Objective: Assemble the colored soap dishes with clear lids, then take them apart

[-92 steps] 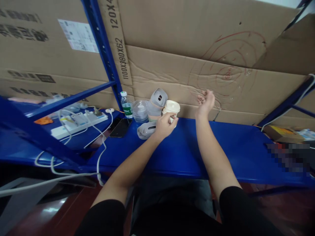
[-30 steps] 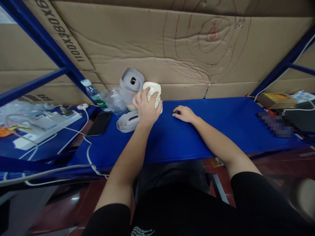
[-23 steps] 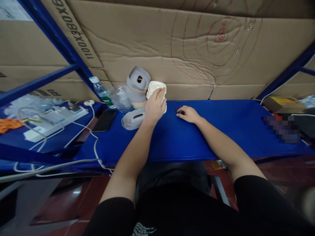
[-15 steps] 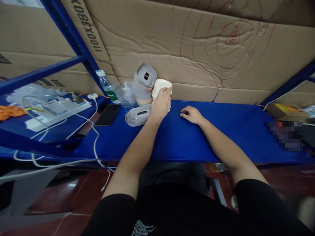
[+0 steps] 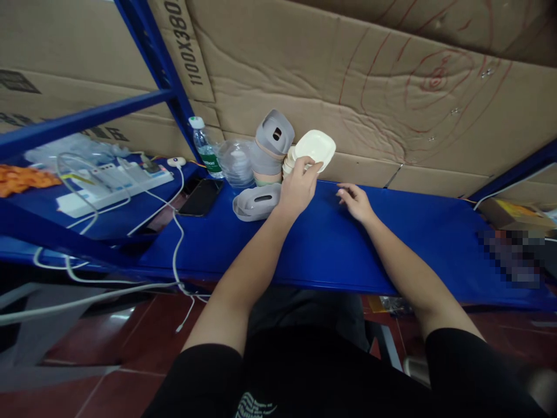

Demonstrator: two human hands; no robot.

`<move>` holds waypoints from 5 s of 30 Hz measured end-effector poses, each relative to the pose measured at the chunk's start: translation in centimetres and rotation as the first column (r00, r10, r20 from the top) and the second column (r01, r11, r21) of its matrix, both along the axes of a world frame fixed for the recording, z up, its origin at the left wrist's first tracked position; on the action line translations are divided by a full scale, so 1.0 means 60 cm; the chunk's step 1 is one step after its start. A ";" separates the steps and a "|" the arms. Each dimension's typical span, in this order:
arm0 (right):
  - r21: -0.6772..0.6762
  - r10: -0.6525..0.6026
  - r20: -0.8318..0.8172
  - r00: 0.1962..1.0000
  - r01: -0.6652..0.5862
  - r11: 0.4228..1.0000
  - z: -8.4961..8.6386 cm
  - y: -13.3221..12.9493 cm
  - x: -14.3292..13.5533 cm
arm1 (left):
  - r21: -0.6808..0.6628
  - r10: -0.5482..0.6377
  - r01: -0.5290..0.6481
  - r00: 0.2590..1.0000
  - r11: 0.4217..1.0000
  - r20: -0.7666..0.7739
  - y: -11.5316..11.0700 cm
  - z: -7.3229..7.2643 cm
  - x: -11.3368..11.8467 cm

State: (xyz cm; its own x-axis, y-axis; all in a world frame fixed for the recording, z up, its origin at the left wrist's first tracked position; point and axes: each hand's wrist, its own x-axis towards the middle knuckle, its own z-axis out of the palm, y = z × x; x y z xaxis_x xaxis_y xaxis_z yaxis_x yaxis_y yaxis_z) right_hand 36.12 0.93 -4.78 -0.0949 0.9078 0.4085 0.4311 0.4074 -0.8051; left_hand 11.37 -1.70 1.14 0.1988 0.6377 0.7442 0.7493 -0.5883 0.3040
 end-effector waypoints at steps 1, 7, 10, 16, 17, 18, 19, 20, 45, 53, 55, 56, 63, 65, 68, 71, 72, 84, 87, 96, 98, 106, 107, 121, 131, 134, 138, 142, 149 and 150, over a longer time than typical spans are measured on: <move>-0.020 -0.023 -0.070 0.997 0.022 1.000 0.008 0.001 0.001 | 0.002 -0.036 0.036 0.999 0.999 -0.008 -0.007 -0.001 0.004; -0.258 -0.205 -0.197 0.959 0.151 0.954 0.071 -0.003 0.027 | -0.123 -0.346 0.330 0.928 0.936 -0.139 -0.048 -0.017 0.042; -0.299 -0.222 -0.094 0.971 0.185 0.936 0.081 -0.015 0.058 | -0.213 -0.443 0.402 0.872 0.891 -0.209 -0.051 -0.028 0.053; -0.405 -0.115 0.282 0.952 0.227 0.886 0.051 -0.028 0.099 | -0.366 -0.469 0.352 0.828 0.862 -0.308 -0.041 -0.040 0.045; -0.401 -0.083 0.350 0.933 0.230 0.887 0.046 -0.027 0.099 | -0.394 -0.462 0.323 0.820 0.860 -0.337 -0.040 -0.042 0.043; -0.386 -0.054 0.418 0.907 0.232 0.893 0.041 -0.026 0.097 | -0.423 -0.455 0.291 0.812 0.858 -0.366 -0.039 -0.044 0.041; -0.362 -0.031 0.486 0.873 0.233 0.903 0.037 -0.025 0.094 | -0.452 -0.448 0.256 0.804 0.854 -0.391 -0.037 -0.046 0.039; -0.330 -0.017 0.554 0.832 0.238 0.913 0.033 -0.024 0.090 | -0.479 -0.440 0.222 0.798 0.849 -0.411 -0.036 -0.048 0.038; -0.210 0.060 0.632 0.773 0.097 0.973 0.005 -0.016 0.072 | -0.583 -0.370 0.030 0.799 0.812 -0.474 -0.029 -0.037 0.028; -0.129 0.033 0.687 0.726 0.077 0.989 -0.004 -0.008 0.074 | -0.569 -0.354 0.013 0.795 0.822 -0.493 -0.028 -0.039 0.028; -0.129 0.028 0.693 0.721 0.085 0.988 0.002 -0.012 0.069 | -0.569 -0.374 0.045 0.795 0.821 -0.477 -0.024 -0.038 0.022; -0.128 0.025 0.696 0.717 0.089 0.988 0.009 -0.016 0.065 | -0.564 -0.379 0.062 0.800 0.823 -0.465 -0.022 -0.036 0.019; -0.074 -0.041 0.813 0.581 0.173 0.982 0.071 -0.062 0.019 | -0.421 -0.285 0.121 0.890 0.899 -0.354 -0.027 0.003 -0.004; -0.085 -0.052 0.768 0.638 0.183 0.980 0.074 -0.076 0.011 | -0.399 -0.180 0.034 0.925 0.916 -0.334 -0.031 0.019 -0.016; -0.073 -0.092 0.694 0.714 0.197 0.978 0.062 -0.091 0.010 | -0.394 0.021 -0.176 0.930 0.902 -0.368 -0.031 0.035 -0.042; -0.076 -0.073 0.662 0.746 0.163 0.984 0.047 -0.098 0.018 | -0.403 0.176 -0.353 0.893 0.844 -0.415 -0.024 0.040 -0.075; -0.072 -0.064 0.652 0.755 0.146 0.987 0.045 -0.099 0.021 | -0.406 0.199 -0.379 0.885 0.831 -0.420 -0.021 0.041 -0.084; 0.013 0.085 0.691 0.717 -0.130 0.991 0.049 -0.127 0.001 | -0.581 0.230 -0.522 0.833 0.624 -0.503 -0.019 0.056 -0.095; -0.006 0.117 0.707 0.697 -0.160 0.987 0.046 -0.125 0.000 | -0.545 0.243 -0.501 0.845 0.672 -0.477 -0.027 0.061 -0.087; 0.114 0.066 0.626 0.777 -0.175 0.978 0.054 -0.134 0.001 | -0.404 0.133 -0.246 0.949 0.881 -0.287 -0.092 0.073 -0.025; 0.132 0.098 0.594 0.798 -0.217 0.967 0.054 -0.136 -0.001 | -0.384 -0.089 0.053 0.993 0.922 -0.075 -0.109 0.072 -0.011; 0.328 0.049 0.490 0.870 -0.236 0.915 0.024 -0.117 -0.007 | -0.112 -0.436 0.816 0.413 0.567 0.799 -0.098 0.042 0.031; 0.357 0.012 0.456 0.890 -0.196 0.913 0.021 -0.114 -0.004 | -0.110 -0.405 0.836 0.370 0.537 0.836 -0.092 0.038 0.033; 0.067 0.138 0.511 0.849 -0.200 0.978 0.002 -0.070 0.047 | -0.672 -0.065 0.092 0.996 0.735 0.066 -0.020 -0.023 0.013; -0.073 0.208 0.635 0.744 -0.210 0.975 -0.019 -0.061 0.048 | -0.682 -0.061 -0.209 0.935 0.700 -0.349 -0.029 -0.034 0.024; -0.062 0.204 0.638 0.743 -0.215 0.975 -0.024 -0.062 0.049 | -0.676 -0.086 -0.212 0.921 0.706 -0.379 -0.032 -0.029 0.021; -0.062 0.205 0.642 0.739 -0.217 0.974 -0.025 -0.066 0.048 | -0.648 -0.073 -0.250 0.901 0.719 -0.428 -0.041 -0.008 0.008; -0.069 0.202 0.648 0.734 -0.207 0.976 -0.020 -0.070 0.045 | -0.614 -0.003 -0.307 0.893 0.728 -0.450 -0.048 0.018 -0.013; -0.085 0.210 0.653 0.728 -0.204 0.975 -0.016 -0.070 0.045 | -0.504 0.243 -0.441 0.878 0.742 -0.412 -0.050 0.052 -0.077; -0.083 0.208 0.653 0.729 -0.204 0.975 -0.016 -0.070 0.045 | -0.513 0.270 -0.444 0.885 0.735 -0.379 -0.049 0.056 -0.085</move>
